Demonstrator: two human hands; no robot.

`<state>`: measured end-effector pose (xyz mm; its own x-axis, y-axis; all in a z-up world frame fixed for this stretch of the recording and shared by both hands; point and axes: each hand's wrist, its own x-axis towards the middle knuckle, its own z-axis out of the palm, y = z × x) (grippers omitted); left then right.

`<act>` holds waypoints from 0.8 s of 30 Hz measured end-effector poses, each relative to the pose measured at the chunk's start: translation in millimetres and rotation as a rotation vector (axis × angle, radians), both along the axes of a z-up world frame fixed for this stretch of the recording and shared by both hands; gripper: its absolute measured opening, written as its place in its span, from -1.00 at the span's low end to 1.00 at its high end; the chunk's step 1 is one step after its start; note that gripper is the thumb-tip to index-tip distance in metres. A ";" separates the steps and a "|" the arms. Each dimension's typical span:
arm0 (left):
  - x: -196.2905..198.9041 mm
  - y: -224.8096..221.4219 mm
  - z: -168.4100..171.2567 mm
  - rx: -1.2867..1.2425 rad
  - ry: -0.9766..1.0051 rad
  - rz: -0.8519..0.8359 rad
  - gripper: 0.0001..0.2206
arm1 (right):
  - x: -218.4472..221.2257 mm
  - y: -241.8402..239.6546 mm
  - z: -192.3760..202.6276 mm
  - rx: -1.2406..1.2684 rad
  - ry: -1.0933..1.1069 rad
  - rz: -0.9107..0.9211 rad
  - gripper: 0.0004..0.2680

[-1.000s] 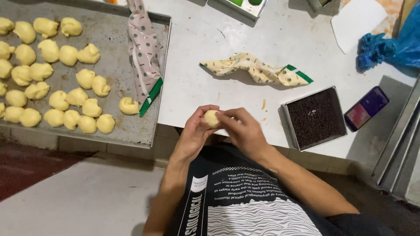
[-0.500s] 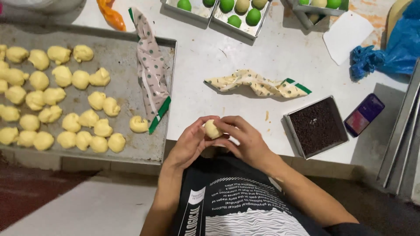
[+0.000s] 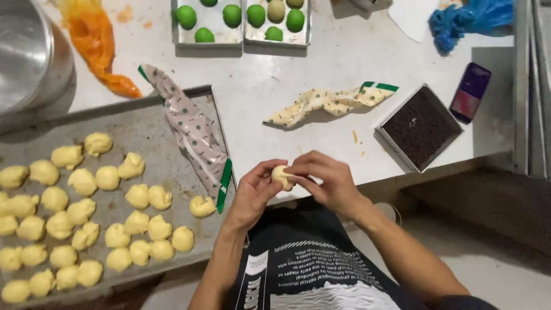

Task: Filling small portions of dough with a dark paste using a piping bag and sealing them into buns.

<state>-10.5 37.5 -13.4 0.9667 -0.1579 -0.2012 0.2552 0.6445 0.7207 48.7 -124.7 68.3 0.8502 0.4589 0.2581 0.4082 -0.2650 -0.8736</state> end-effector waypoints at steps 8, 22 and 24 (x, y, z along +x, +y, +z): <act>14.0 1.6 23.5 0.062 0.068 -0.096 -0.55 | -16.1 0.3 -15.8 0.019 0.187 -0.180 -0.92; 117.7 -52.9 41.8 0.079 0.334 0.067 -0.49 | 91.2 -45.9 -40.5 -0.014 -0.116 -0.091 -0.89; 146.8 -60.2 26.8 0.347 0.180 0.062 -0.64 | 109.7 -58.5 -43.7 0.074 0.198 -0.177 -0.81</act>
<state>136.3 -22.7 13.4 0.9168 0.0071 -0.3993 0.3654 0.3888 0.8458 158.4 -183.2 24.7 0.9526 0.2850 0.1061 0.1806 -0.2495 -0.9514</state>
